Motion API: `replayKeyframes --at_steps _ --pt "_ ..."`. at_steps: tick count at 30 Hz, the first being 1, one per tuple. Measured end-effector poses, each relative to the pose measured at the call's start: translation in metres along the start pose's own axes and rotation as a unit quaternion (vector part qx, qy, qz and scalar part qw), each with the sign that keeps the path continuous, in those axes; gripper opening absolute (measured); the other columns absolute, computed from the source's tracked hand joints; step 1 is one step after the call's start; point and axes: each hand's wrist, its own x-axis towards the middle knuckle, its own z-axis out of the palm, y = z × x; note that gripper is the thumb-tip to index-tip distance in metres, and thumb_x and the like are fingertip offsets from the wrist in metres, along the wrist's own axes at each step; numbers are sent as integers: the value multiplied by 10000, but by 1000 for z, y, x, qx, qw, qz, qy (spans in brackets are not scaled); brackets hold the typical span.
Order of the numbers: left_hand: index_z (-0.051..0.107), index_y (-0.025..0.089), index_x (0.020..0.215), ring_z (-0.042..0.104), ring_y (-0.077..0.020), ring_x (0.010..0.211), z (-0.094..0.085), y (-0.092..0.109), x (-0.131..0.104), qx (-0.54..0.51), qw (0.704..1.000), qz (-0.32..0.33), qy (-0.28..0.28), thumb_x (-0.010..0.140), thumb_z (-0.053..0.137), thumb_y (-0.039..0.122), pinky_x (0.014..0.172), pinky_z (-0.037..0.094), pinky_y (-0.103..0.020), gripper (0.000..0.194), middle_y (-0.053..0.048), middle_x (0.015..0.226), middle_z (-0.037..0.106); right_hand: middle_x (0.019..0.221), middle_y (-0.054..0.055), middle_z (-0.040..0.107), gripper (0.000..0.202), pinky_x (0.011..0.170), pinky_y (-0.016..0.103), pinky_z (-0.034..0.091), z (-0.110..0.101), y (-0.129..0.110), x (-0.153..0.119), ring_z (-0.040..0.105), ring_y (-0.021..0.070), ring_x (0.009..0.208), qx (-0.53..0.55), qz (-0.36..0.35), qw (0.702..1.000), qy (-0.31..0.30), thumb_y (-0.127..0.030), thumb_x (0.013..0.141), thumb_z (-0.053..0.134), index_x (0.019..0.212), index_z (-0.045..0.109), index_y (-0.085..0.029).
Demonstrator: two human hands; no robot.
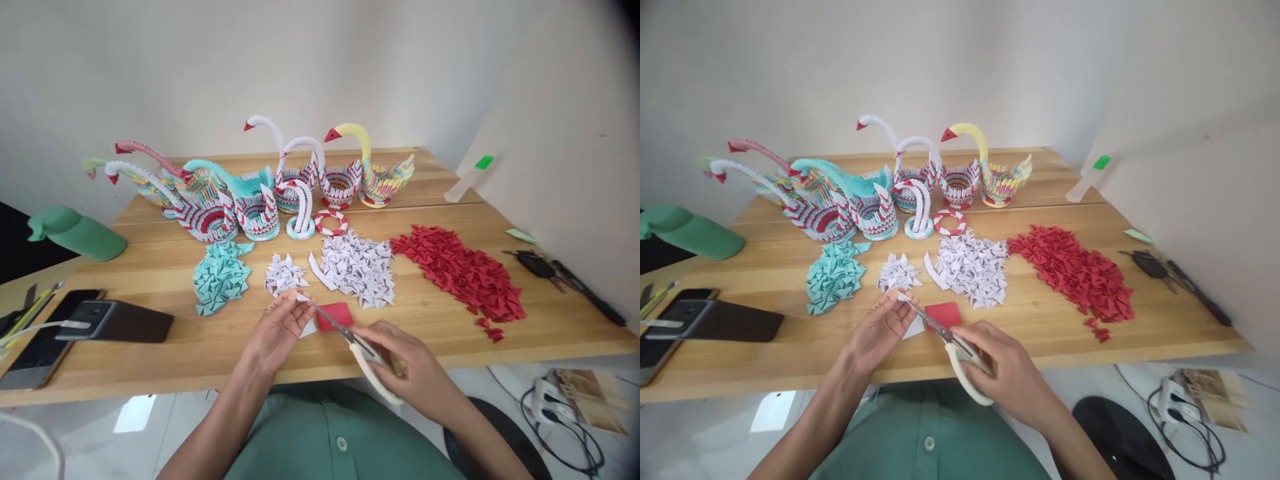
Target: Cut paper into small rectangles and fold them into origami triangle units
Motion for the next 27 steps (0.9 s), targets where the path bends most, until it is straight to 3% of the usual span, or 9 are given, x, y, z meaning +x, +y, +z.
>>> replayKeyframes --at_steps 11,18,27 --pt "694 126 800 710 -156 769 0 -1 5 -5 1000 -11 4 787 708 114 747 577 -246 21 -40 762 729 1025 37 646 402 762 249 499 2 2 9 617 151 824 2 -11 1000 3 -139 854 574 1235 604 -263" --pt "694 131 809 704 -142 757 -1 1 6 -9 1000 -18 -1 787 715 130 749 580 -244 31 -34 752 724 1003 38 654 389 669 235 492 1 4 11 614 145 774 1 1 1000 5 -144 852 564 1221 609 -262" --pt "693 126 819 711 -150 758 -3 0 7 -16 1000 -24 3 799 696 118 729 579 -237 22 -31 751 722 1020 40 660 384 744 241 510 0 2 13 631 148 833 -5 -14 1000 0 -144 856 568 1221 612 -254"
